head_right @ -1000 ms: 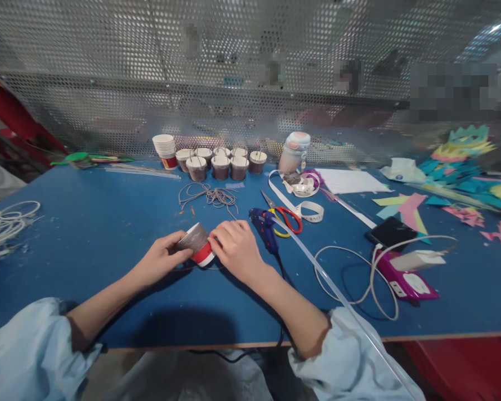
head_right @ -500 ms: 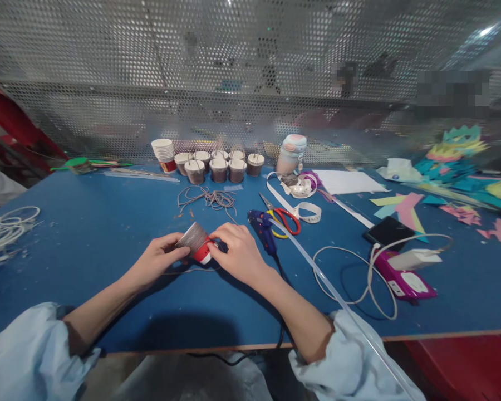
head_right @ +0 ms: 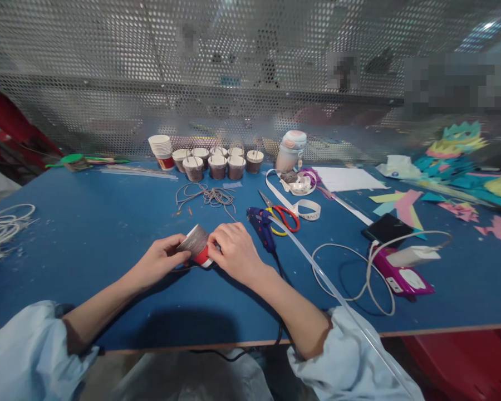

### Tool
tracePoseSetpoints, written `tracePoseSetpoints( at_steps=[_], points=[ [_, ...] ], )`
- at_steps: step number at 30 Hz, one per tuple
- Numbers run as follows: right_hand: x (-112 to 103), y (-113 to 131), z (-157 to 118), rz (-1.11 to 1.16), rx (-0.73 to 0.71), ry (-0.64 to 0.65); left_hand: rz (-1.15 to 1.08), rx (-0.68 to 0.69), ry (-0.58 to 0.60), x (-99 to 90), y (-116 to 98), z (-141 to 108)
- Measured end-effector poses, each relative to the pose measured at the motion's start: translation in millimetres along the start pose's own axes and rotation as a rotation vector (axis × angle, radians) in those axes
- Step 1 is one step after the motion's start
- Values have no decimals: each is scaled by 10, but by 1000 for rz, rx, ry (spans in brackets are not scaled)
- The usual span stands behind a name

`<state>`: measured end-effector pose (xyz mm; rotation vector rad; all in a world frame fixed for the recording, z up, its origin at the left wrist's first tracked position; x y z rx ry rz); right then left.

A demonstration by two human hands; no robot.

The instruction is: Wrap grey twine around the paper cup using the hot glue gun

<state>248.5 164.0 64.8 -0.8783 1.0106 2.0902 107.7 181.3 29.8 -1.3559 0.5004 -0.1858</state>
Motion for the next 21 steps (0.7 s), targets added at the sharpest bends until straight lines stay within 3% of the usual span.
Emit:
tracePoseSetpoints(
  at_steps=[16,21],
  points=[
    [28,0,-16,-98,-51,20,20,20,26,-3,7,0],
    [32,-46,-2,-40,-3,25,-14,-11,-1,-8,-9,7]
  ],
)
Point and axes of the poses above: each hand's wrist, its own z-axis towards the middle knuckle, its own x-axis out of the palm, y = z × x, the point moved 7 cm from there along z, towards the middle knuckle, and after that the axes turned 12 degrees about x, right-handed, at the moved point
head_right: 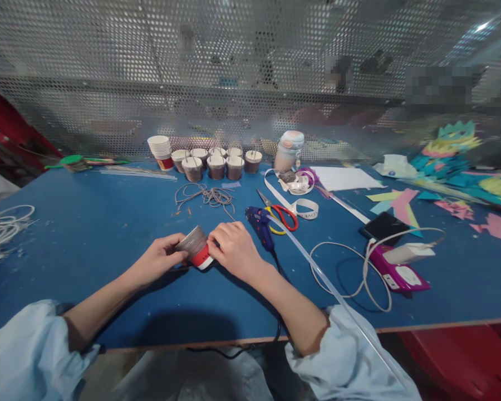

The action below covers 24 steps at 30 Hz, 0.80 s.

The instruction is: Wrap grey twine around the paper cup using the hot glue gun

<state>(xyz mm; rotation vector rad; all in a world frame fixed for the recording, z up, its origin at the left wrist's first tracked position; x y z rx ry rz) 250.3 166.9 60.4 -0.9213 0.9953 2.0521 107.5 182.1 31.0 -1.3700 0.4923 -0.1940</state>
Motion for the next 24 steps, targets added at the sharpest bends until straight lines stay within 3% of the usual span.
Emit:
tracePoseSetpoints(
  at_steps=[6,9,14,24],
  points=[
    [-89,-184,44,273,220,-34,-33,15,-35,-35,11,-20],
    [-94,-215,46,428,264,-13,-32,31,-47,-56,34,-21],
    [-5,-156,15,424,237,48,-25,91,-88,-93,33,3],
    [-80,-7,-13,217,84,-60,58,98,-38,-25,30,-3]
  ],
)
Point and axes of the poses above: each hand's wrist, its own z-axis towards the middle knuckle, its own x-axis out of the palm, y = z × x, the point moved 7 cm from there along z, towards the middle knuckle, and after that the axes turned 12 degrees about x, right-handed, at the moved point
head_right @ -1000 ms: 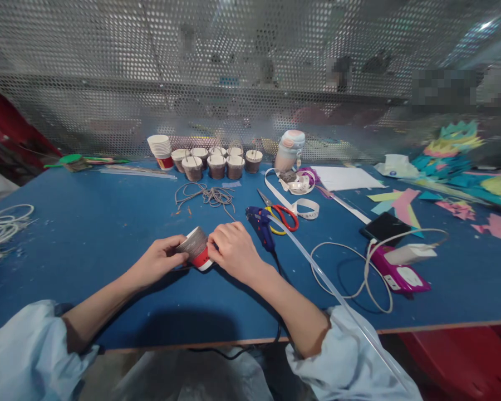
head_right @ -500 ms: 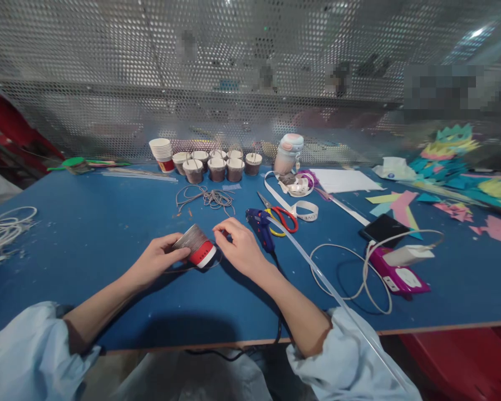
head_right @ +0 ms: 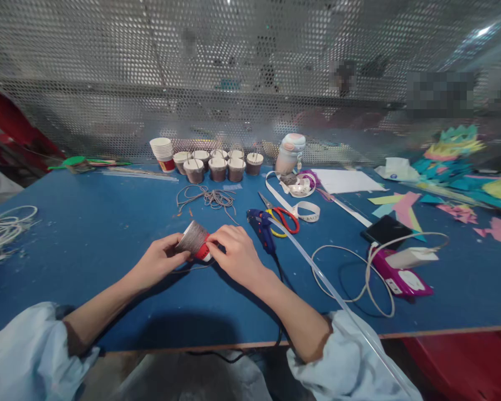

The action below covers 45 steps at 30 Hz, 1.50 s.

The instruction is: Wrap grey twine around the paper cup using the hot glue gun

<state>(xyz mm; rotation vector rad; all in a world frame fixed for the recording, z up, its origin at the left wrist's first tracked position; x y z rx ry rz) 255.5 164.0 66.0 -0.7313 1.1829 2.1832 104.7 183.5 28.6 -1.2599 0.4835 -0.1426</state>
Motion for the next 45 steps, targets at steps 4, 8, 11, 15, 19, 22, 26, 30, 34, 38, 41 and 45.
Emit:
tracePoseSetpoints(
  at_steps=[4,8,11,15,19,22,26,30,34,38,41,45],
  points=[
    [-1,38,-7,-20,-22,-8,69,22,23,13,17,-12],
    [6,61,-15,-32,-19,-22,162,88,48,25,-29,-6],
    [4,67,-15,-50,-11,-27,208,139,70,36,-85,-3],
    [6,60,-14,-87,-6,-26,243,190,100,46,-116,-12],
    [31,44,-14,-113,7,-9,265,237,117,45,-119,-20],
    [46,22,-11,-94,34,8,276,257,121,41,-116,-14],
    [4,-72,21,14,134,-2,263,255,94,13,-105,1],
    [-64,-222,65,214,277,-10,164,162,21,-45,-49,13],
    [-62,-266,68,329,323,1,-23,74,-56,-74,2,24],
    [70,-246,31,334,309,89,-164,-11,-104,-73,45,30],
    [182,-268,-3,305,320,166,-246,-48,-130,-69,62,32],
    [179,-248,-7,248,284,139,-205,-42,-146,-71,76,36]
  ],
)
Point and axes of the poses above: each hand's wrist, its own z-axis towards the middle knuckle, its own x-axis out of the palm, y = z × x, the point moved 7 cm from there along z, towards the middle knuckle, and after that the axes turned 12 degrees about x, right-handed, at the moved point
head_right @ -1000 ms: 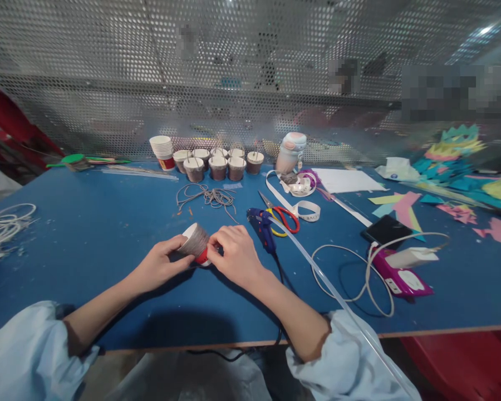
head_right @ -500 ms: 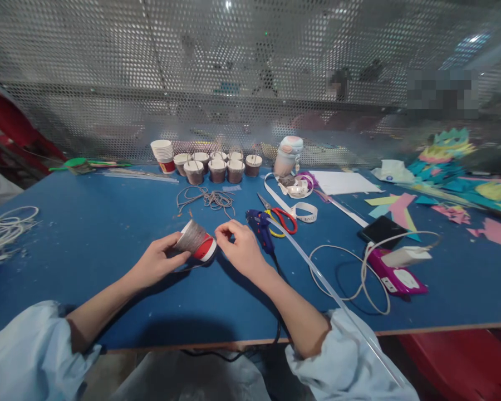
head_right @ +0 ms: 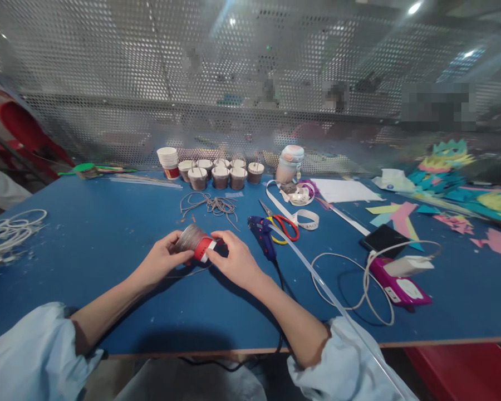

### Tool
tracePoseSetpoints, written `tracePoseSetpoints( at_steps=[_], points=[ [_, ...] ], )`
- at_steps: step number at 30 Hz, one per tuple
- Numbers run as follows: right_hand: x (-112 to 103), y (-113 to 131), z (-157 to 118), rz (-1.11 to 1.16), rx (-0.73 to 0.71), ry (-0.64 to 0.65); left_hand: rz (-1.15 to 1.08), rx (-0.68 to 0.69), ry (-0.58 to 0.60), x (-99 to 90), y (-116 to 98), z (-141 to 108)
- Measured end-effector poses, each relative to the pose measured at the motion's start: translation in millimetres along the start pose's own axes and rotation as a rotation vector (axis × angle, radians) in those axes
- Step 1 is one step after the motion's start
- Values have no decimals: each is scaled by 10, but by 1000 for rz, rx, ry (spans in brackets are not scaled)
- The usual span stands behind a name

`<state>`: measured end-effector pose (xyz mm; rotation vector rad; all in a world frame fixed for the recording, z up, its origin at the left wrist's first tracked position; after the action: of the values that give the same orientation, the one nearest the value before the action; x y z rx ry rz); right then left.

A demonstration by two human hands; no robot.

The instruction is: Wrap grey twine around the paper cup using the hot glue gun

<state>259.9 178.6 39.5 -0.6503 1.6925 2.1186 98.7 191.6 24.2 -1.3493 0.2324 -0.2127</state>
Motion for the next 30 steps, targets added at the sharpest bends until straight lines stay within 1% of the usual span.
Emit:
tracePoseSetpoints(
  at_steps=[4,8,18,22,26,30],
  points=[
    [-45,94,-22,-54,-56,-78,102,25,22,8,32,-9],
    [-39,143,-48,-71,-106,-115,159,56,36,15,53,-17],
    [5,143,-54,-147,-74,-94,216,41,128,94,22,-49],
    [10,155,-62,-216,-89,-102,227,44,167,118,2,-51],
    [9,155,-63,-249,-104,-114,269,106,178,124,-68,-41],
    [-44,102,-28,-187,-68,-132,210,75,164,79,-85,-47]
  ],
)
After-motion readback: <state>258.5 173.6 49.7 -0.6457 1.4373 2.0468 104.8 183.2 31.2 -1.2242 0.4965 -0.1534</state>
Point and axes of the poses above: each hand's wrist, its own z-axis towards the middle knuckle, its own x-axis out of the palm, y = z × x, the point moved 7 cm from there along z, towards the middle knuckle, and after that the axes turned 12 degrees about x, right-handed, at the moved point
